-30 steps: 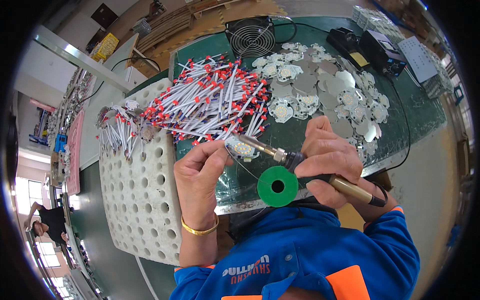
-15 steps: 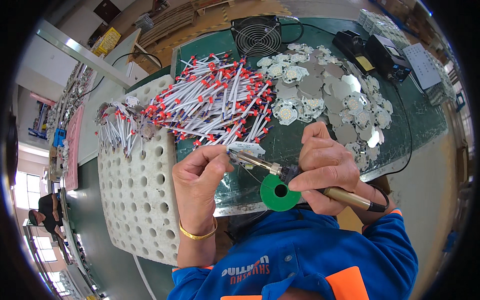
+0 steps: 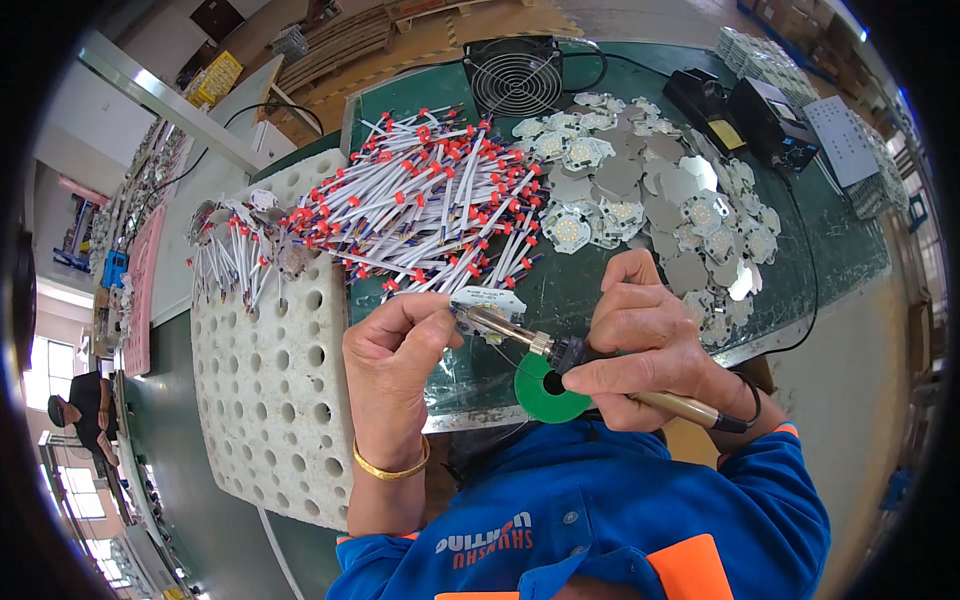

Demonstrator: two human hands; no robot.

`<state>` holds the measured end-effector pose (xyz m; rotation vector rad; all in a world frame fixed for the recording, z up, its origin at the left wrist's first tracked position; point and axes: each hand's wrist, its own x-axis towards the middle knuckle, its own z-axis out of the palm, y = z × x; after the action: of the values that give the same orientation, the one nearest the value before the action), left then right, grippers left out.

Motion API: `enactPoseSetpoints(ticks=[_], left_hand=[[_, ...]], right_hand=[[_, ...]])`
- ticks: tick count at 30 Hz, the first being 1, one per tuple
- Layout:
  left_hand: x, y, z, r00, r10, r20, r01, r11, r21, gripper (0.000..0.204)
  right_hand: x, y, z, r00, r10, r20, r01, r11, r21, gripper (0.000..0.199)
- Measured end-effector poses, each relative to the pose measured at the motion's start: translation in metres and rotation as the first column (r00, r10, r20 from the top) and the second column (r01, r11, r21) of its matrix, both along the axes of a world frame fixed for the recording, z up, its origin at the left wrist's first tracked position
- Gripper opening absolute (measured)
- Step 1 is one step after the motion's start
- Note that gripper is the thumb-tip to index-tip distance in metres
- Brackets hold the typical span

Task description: The person solders wires onto LED circuit boards using a soldering iron and solder wire.

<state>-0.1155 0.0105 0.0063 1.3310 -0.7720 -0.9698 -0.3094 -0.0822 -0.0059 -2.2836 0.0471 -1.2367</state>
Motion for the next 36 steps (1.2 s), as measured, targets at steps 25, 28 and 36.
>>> enactPoseSetpoints(ticks=[25, 28, 36], left_hand=[[-0.012, -0.018, -0.028, 0.947, -0.256, -0.196, 0.276, 0.958, 0.081, 0.014], [-0.004, -0.024, -0.033, 0.899, -0.351, -0.26, 0.38, 0.923, 0.066, 0.025], [0.01, -0.031, -0.05, 0.711, -0.593, -0.378, 0.641, 0.768, 0.0, 0.035]], right_hand=[[0.019, -0.005, -0.028, 0.966, -0.24, -0.095, 0.251, 0.958, 0.138, 0.025], [0.018, -0.007, -0.025, 0.978, -0.207, -0.027, 0.208, 0.96, 0.187, 0.024], [0.02, -0.005, -0.031, 0.984, -0.174, 0.027, 0.156, 0.931, 0.33, 0.02]])
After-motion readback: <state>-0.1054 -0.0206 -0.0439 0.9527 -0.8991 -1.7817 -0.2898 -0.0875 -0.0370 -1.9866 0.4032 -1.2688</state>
